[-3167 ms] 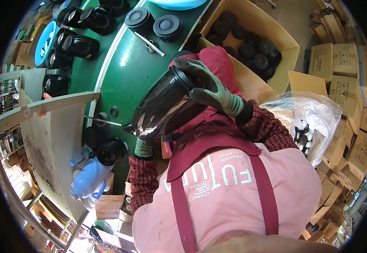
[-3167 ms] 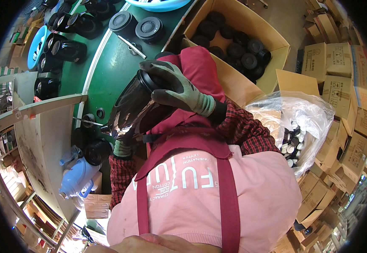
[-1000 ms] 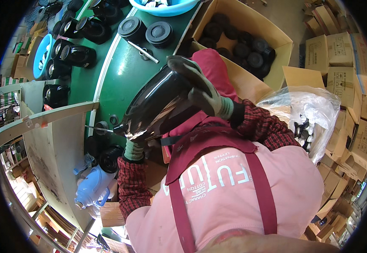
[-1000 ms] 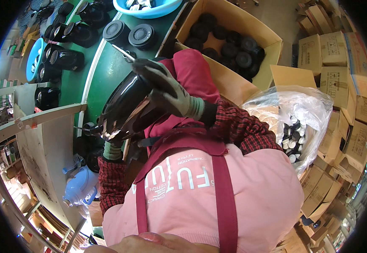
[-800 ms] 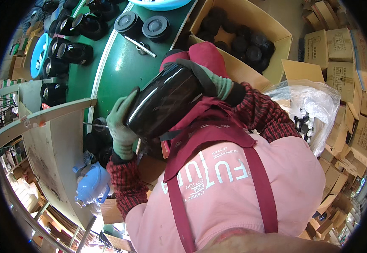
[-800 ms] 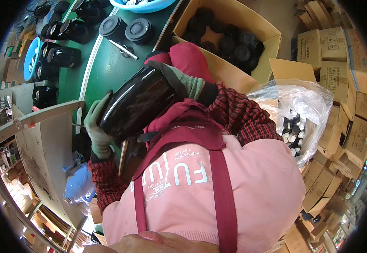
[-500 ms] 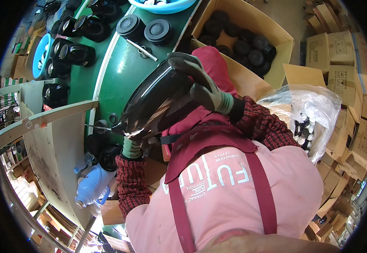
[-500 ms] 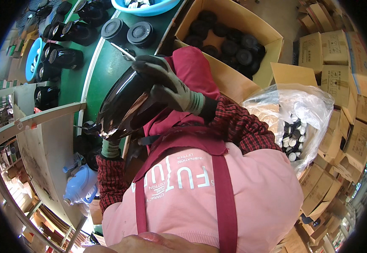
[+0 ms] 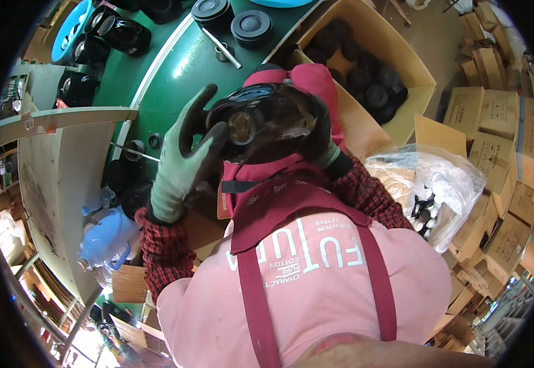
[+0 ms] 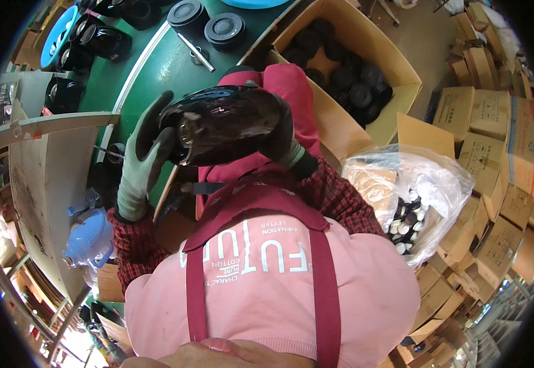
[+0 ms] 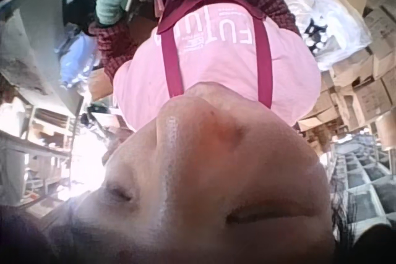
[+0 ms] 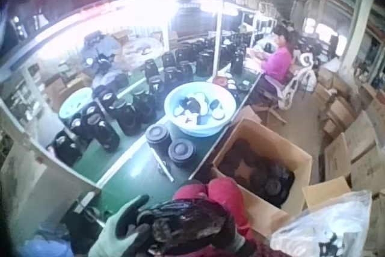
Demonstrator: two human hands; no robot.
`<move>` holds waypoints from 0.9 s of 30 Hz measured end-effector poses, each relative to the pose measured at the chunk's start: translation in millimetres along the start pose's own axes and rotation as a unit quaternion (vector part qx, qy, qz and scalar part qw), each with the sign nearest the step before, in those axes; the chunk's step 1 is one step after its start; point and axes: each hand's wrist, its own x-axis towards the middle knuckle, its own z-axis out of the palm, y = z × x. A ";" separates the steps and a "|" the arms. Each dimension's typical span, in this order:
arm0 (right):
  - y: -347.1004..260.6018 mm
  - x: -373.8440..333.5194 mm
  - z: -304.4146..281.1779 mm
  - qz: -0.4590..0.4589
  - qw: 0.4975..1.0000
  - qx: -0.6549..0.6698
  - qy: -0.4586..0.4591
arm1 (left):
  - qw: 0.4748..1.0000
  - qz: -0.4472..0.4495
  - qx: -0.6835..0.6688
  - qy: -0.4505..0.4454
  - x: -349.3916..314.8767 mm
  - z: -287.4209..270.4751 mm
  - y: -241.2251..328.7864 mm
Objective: The person assembles black kitchenware by picking up a pot, inserting a metal rod, and attaching a lid. The person repeats this process for multiple units, placing finished items on the table.
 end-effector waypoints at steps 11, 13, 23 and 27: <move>3.5 -20.2 -31.4 -0.039 0.841 -0.536 -0.061 | 0.775 0.463 0.392 0.178 -15.6 50.9 -17.5; -0.5 -25.3 -25.6 -0.026 0.903 -0.422 -0.078 | 0.771 0.447 0.415 0.184 -19.8 57.7 -11.9; -4.1 -25.6 -12.5 0.064 0.998 -0.020 0.003 | 0.778 0.460 0.398 0.159 -33.8 65.6 -6.6; -2.1 -26.6 -9.9 0.070 0.997 -0.022 0.003 | 0.883 0.434 0.165 0.064 -28.7 52.7 4.2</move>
